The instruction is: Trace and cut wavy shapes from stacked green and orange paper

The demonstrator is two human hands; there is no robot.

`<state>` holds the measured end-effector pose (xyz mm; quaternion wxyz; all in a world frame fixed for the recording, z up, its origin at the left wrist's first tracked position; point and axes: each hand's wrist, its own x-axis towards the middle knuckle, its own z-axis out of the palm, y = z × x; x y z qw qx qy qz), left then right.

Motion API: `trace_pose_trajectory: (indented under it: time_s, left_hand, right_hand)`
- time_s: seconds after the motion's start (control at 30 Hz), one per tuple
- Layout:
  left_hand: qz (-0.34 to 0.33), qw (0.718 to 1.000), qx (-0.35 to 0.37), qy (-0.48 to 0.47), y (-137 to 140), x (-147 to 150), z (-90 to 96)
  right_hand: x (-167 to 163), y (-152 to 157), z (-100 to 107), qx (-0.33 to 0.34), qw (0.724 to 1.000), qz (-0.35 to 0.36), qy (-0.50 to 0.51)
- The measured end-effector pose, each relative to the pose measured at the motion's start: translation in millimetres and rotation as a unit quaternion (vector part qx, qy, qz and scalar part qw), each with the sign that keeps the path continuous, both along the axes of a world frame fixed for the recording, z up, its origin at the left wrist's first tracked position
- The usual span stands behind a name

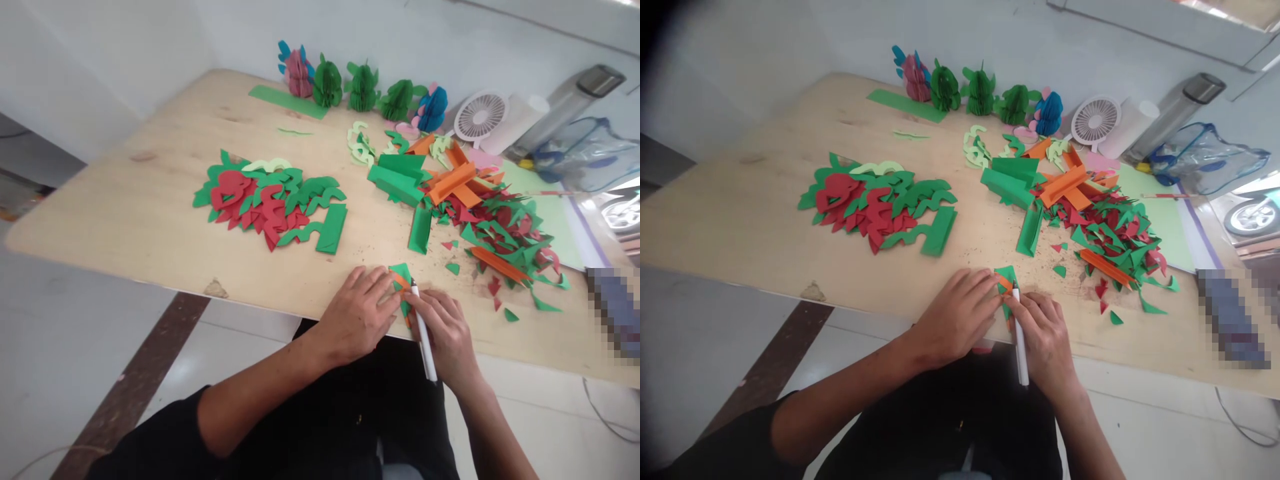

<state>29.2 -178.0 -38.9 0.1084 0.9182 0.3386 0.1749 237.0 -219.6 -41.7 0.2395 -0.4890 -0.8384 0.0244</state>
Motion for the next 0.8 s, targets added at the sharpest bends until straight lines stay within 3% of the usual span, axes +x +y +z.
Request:
trace_pose_trajectory:
  time_s: [0.3, 0.8]
  left_hand:
    - [0.088, 0.994, -0.040, -0.051, -12.2, 20.2, 1.7]
    - [0.118, 0.991, -0.028, -0.062, -17.0, 25.6, -0.4]
  right_hand:
    - [-1.0, 0.8, 3.2, -0.013, 1.000, -0.008, -0.001]
    - [-1.6, 1.3, 3.8, -0.019, 1.000, -0.010, 0.008]
